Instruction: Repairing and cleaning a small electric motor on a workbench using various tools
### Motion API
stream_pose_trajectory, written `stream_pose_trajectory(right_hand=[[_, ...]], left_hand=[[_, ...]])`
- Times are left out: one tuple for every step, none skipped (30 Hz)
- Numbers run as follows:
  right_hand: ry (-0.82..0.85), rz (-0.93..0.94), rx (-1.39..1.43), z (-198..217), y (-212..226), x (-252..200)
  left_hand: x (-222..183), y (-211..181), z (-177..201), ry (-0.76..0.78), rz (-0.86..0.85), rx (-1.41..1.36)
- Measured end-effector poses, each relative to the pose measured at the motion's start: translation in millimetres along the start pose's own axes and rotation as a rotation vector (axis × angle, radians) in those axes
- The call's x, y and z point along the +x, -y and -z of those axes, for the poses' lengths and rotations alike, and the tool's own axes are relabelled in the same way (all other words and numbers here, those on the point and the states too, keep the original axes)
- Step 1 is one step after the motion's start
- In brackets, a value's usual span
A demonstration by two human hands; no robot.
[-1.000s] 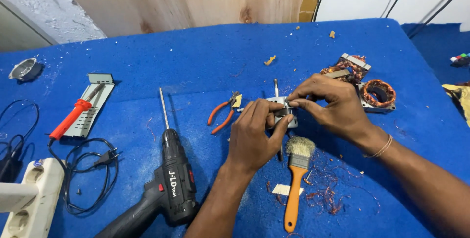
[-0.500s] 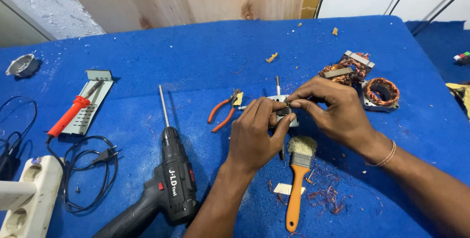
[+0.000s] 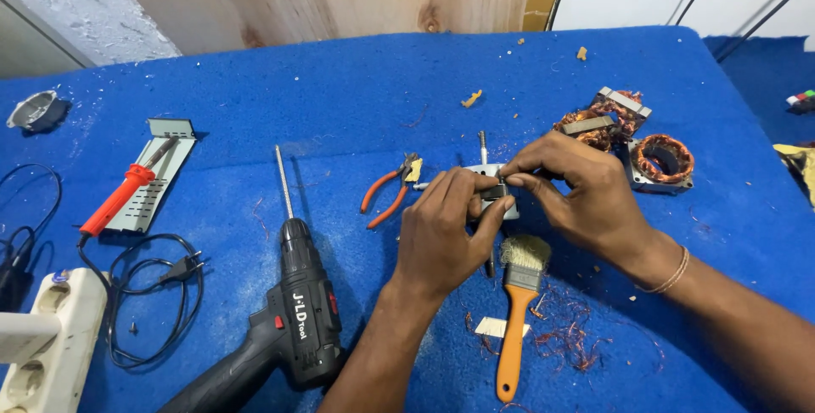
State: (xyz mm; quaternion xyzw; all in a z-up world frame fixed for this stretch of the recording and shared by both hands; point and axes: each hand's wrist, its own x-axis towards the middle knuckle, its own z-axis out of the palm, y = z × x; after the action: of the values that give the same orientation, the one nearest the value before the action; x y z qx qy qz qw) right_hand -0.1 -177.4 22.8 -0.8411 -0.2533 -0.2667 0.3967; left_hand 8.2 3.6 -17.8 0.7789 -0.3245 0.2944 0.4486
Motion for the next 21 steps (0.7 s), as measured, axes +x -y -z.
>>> stream_pose_trajectory(right_hand=[[-0.004,-0.005,-0.003,-0.3,0.0,-0.3],[-0.003,-0.005,-0.001,-0.1,-0.8,-0.6],[0.006,-0.011,0.003,0.2,-1.7,-0.9],[0.014,-0.017,0.006,1.0,-2.8,-0.9],[0.013,-0.016,0.005,0.6,-3.4,-0.4],[0.024,-0.034,0.015,0.5,-4.0,-0.4],[0.035,-0.052,0.025,0.4,-4.6,-0.5],[0.034,-0.051,0.024,1.1,-6.2,-0.7],[0.055,-0.09,0.056,1.7,-7.7,-0.9],[0.076,-0.126,0.088,2.0,-9.4,-0.1],[0.075,-0.125,0.089,2.2,-10.9,0.3],[0.089,-0.142,0.116,2.4,-12.2,-0.1],[0.102,-0.16,0.143,2.6,-13.7,-0.6],[0.102,-0.162,0.142,3.8,-10.4,0.5],[0.127,-0.173,0.132,4.9,-7.3,1.7],[0.151,-0.182,0.123,5.8,-4.0,3.5],[0.152,-0.182,0.123,7.3,-5.9,2.9],[0.169,-0.19,0.147,8.1,-7.7,2.1],[0.187,-0.197,0.172,9.0,-9.5,1.3],[0.186,-0.196,0.172,9.1,-10.3,0.8],[0.181,-0.17,0.182,9.1,-11.1,0.2]], left_hand=[[-0.1,0.2,-0.1,0.002,0.002,0.0],[-0.6,0.6,-0.2,0.002,0.003,0.001],[-1.1,0.9,-0.3,0.009,0.004,0.004],[-0.9,1.3,-0.9,0.016,0.003,0.005],[-0.4,0.7,0.1,0.016,0.003,0.005],[-0.3,-0.1,0.7,0.019,0.007,0.001],[-0.1,-1.0,1.4,0.023,0.012,-0.003],[-0.1,-0.8,1.1,0.023,0.012,-0.003],[0.0,-0.6,1.0,0.021,0.009,0.0],[0.7,0.0,1.3,0.019,0.005,0.005],[0.9,0.2,1.3,0.018,0.004,0.007],[0.3,0.1,1.2,0.018,0.011,0.001],[-0.4,0.1,0.8,0.018,0.018,-0.006],[-0.1,0.5,0.9,0.019,0.018,-0.008],[0.2,0.9,1.0,0.011,0.014,0.0],[0.8,1.5,1.5,0.002,0.008,0.01],[1.2,0.9,1.0,0.001,0.008,0.009],[1.3,0.4,1.1,-0.004,0.009,0.001],[1.4,-0.2,1.2,-0.009,0.01,-0.008],[2.1,-0.6,1.9,-0.009,0.008,-0.008],[2.7,-0.9,2.7,-0.006,0.01,-0.013]])
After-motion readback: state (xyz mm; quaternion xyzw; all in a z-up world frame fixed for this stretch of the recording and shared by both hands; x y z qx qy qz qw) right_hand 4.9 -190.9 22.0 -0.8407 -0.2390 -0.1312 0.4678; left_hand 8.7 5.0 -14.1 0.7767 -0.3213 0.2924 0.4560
